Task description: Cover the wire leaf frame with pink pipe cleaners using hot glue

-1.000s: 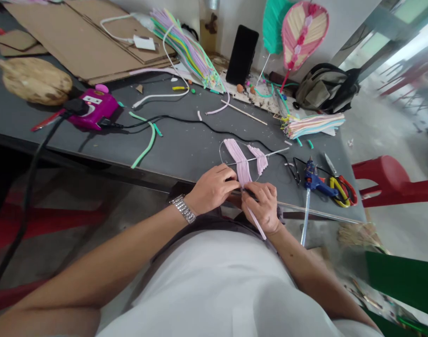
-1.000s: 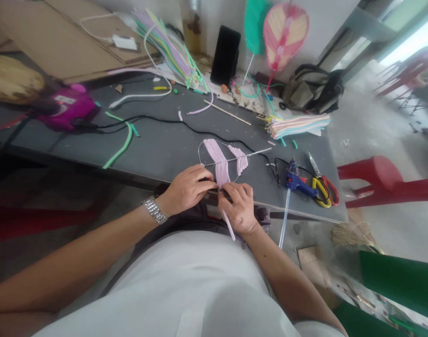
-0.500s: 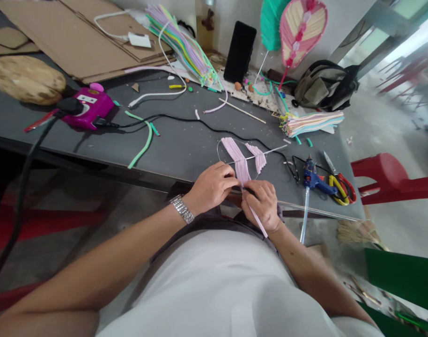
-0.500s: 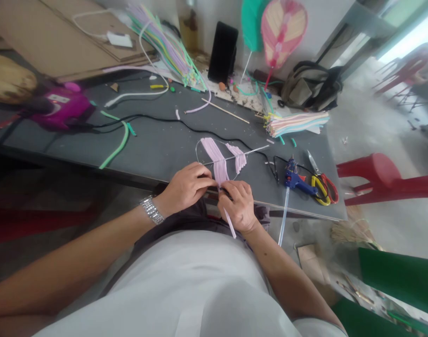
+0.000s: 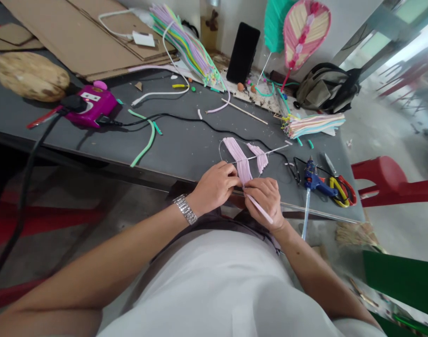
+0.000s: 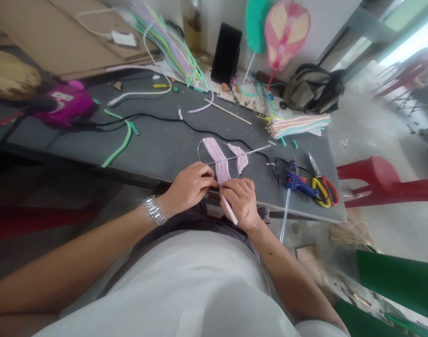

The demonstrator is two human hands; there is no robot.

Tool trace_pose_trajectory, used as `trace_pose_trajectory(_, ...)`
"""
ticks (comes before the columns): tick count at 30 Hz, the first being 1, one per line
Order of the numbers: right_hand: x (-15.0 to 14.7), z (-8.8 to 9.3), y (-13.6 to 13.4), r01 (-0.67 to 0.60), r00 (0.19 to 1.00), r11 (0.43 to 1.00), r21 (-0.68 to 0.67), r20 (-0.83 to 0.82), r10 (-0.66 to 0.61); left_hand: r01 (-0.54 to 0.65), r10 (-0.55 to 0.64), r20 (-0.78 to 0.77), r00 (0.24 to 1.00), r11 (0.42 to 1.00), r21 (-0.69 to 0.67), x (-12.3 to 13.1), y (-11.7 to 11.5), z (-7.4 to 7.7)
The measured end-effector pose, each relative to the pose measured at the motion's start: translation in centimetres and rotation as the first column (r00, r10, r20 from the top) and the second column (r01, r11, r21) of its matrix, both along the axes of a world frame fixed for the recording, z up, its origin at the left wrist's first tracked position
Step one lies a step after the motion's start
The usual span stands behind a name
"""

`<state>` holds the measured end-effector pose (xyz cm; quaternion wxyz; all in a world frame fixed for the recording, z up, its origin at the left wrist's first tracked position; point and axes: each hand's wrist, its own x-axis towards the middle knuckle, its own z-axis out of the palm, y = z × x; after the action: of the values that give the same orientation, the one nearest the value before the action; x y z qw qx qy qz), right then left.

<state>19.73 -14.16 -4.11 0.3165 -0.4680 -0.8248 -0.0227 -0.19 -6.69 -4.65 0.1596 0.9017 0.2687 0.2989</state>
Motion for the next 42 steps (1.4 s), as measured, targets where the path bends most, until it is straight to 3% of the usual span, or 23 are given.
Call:
trace_pose_trajectory(10, 0.7, 1.2, 2.6, -0.037, 0.957, 0.95, -0.309, -0.283, -0.055, 0.003, -0.003, 0.032, 0.999, 1.0, -0.004, 0.0, -0.1, -0.3)
trace_pose_trajectory(14, 0.6, 1.5, 3.4, -0.066, 0.952, 0.92, -0.385, -0.3, -0.057, 0.002, -0.002, 0.001, 1.0, 1.0, 0.016, 0.0, -0.2, 0.0)
trace_pose_trajectory(23, 0.5, 1.8, 3.8, -0.064, 0.96, 0.9, -0.43, -0.273, -0.063, -0.001, 0.001, -0.072, 0.997, 1.0, -0.004, -0.1, -0.3, 0.5)
trace_pose_trajectory(27, 0.2, 2.1, 3.0, -0.053, 0.952, 0.911, -0.409, -0.297, -0.078, -0.108, 0.105, -0.051, 0.993, 0.993, -0.045, 0.6, -1.0, 1.0)
trace_pose_trajectory(30, 1.2, 2.9, 1.9, -0.035, 0.972, 0.934, -0.355, -0.228, -0.05, -0.189, 0.189, -0.044, 0.981, 0.982, 0.011, 1.3, -1.5, 1.0)
trace_pose_trajectory(32, 3.5, 3.7, 0.8, 0.051, 0.987, 0.952, -0.303, -0.128, -0.094, -0.19, 0.192, -0.024, 0.981, 0.981, 0.047, 1.5, -1.6, 0.9)
trace_pose_trajectory(34, 6.9, 4.4, -0.6, 0.231, 0.97, 0.944, -0.234, -0.015, -0.242, -0.174, 0.174, 0.014, 0.985, 0.982, 0.071, 1.5, -1.7, 0.7)
trace_pose_trajectory(36, 10.7, 4.8, -1.9, 0.481, 0.875, 0.864, -0.149, 0.136, -0.464, -0.164, 0.16, 0.05, 0.986, 0.981, 0.101, 1.4, -1.8, 0.5)
trace_pose_trajectory(38, 14.1, 4.9, -2.9, 0.645, 0.749, 0.754, -0.127, 0.301, -0.59, -0.159, 0.151, 0.064, 0.986, 0.978, 0.136, 1.3, -1.9, 0.6)
trace_pose_trajectory(40, 16.5, 4.5, -3.1, 0.686, 0.705, 0.709, -0.166, 0.39, -0.592, -0.157, 0.148, 0.064, 0.987, 0.974, 0.163, 1.2, -2.0, 0.7)
trace_pose_trajectory(42, 17.9, 3.9, -2.8, 0.671, 0.719, 0.712, -0.205, 0.412, -0.559, -0.151, 0.144, 0.052, 0.988, 0.972, 0.179, 1.1, -2.0, 0.8)
